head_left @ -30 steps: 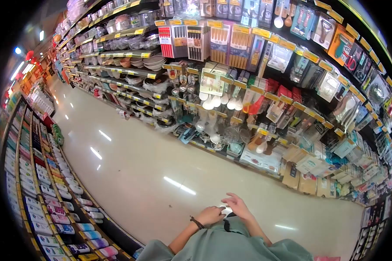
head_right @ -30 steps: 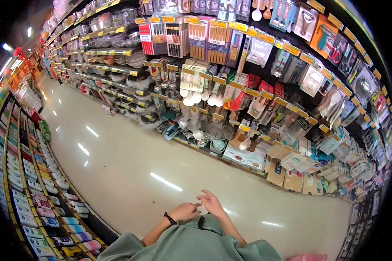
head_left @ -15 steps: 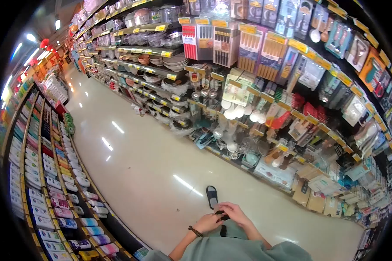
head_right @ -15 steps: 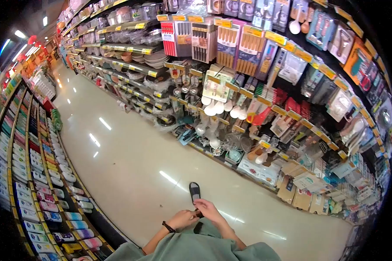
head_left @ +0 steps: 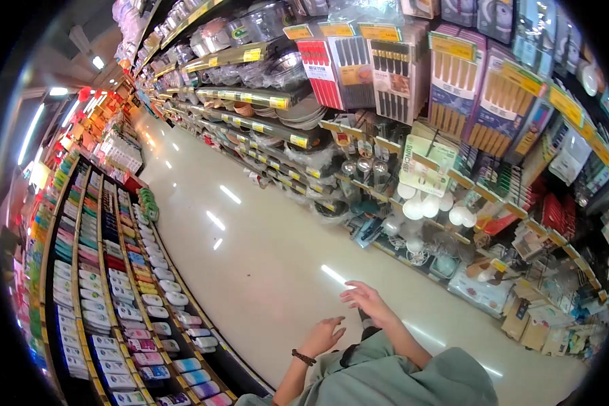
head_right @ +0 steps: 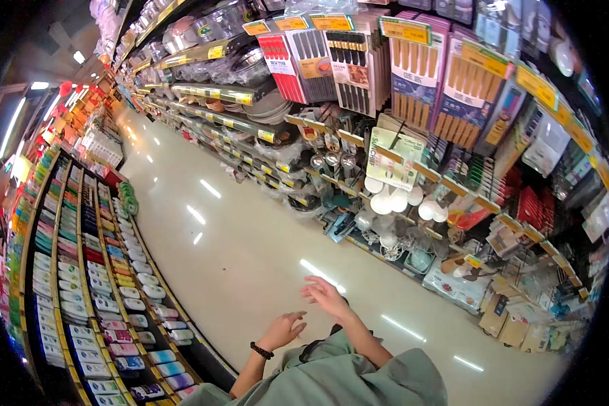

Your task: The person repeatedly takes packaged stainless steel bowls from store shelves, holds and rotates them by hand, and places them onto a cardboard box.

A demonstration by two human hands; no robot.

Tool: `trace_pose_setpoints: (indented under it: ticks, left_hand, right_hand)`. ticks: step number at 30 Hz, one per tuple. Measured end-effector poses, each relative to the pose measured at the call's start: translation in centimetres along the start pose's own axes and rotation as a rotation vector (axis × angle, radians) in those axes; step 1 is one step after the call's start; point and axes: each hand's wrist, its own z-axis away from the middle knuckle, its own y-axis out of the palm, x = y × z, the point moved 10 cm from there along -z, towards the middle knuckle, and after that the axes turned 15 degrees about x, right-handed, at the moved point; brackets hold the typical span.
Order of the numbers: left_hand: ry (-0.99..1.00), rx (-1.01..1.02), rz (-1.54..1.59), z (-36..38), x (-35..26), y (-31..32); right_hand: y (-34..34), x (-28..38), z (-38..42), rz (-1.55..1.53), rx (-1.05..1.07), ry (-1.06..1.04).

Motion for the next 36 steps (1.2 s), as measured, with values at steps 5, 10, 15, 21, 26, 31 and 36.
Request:
trace_pose_setpoints:
  ticks: [5, 10, 15, 21, 26, 31, 36]
  left_hand:
    - [0.019, -0.217, 0.043, -3.7, -2.8, -10.6]
    - [0.125, -0.3, 0.176, -7.3, -2.1, -16.1]
    - [0.283, -0.46, 0.171, -11.8, -0.7, -26.6]
    - [0.536, -0.687, -0.017, -18.2, -2.5, -45.7]
    - [0.722, -0.921, -0.252, -22.1, -6.8, -59.7]
    - [0.806, -0.871, -0.426, -26.5, -9.8, -67.5]
    - [0.869, -0.761, -0.463, -28.6, -10.1, -69.8]
  right_hand:
    - [-1.9, 7.7, -6.9, -0.155, 0.026, -0.12]
    - [-0.9, 14.4, -12.9, -0.265, 0.157, -0.236]
    - [-0.6, 19.7, -18.8, -0.287, 0.215, -0.339]
    - [-1.4, 29.0, -26.3, -0.177, 0.18, -0.497]
    - [-1.6, 36.7, -34.5, -0.118, 0.137, -0.625]
    - [-1.7, 43.3, -40.5, 0.011, 0.063, -0.718]
    - [-2.2, 44.8, -42.6, 0.067, -0.037, -0.711]
